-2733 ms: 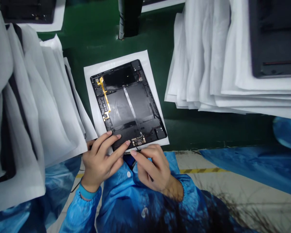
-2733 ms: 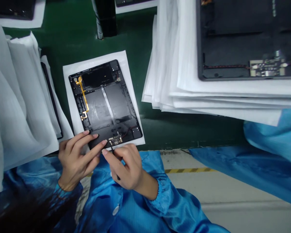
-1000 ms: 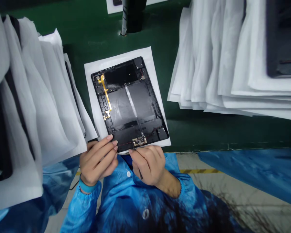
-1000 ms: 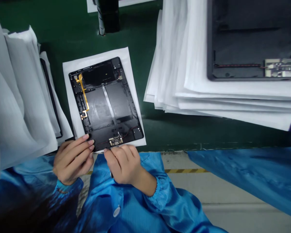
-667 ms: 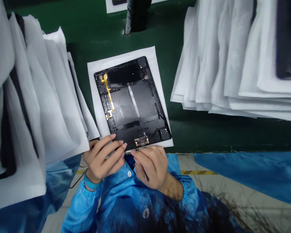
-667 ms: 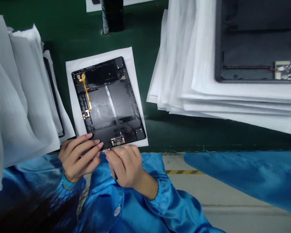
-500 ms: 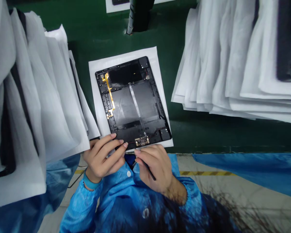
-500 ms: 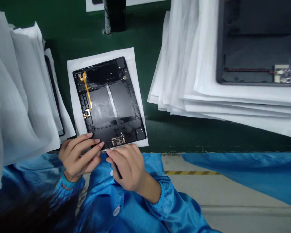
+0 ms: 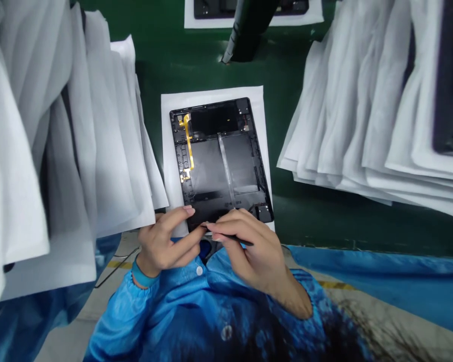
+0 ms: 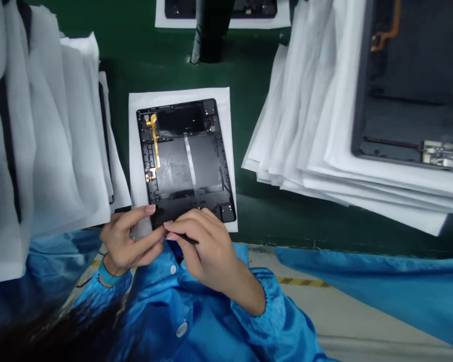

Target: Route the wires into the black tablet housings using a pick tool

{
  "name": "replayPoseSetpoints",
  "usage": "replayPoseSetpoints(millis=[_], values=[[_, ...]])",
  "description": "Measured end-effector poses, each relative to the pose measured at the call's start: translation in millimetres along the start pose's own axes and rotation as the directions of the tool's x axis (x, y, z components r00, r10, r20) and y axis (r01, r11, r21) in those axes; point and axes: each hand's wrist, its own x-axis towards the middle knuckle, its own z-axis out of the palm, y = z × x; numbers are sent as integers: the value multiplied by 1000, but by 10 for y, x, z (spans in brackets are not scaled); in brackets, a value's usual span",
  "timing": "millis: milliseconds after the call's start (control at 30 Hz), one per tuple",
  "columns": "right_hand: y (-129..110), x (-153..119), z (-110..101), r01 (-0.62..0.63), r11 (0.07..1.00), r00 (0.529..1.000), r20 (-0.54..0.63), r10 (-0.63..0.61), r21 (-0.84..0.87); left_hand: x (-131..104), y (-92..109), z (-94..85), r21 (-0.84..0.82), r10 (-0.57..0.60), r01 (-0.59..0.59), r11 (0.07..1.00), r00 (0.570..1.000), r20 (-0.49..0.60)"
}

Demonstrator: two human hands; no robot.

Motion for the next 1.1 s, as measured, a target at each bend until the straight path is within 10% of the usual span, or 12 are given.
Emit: replayPoseSetpoints(millis=[1100], values=[[1, 87, 99, -16, 988, 999, 29, 20, -154, -35, -31, -53, -78, 20, -18, 997, 1000, 24]])
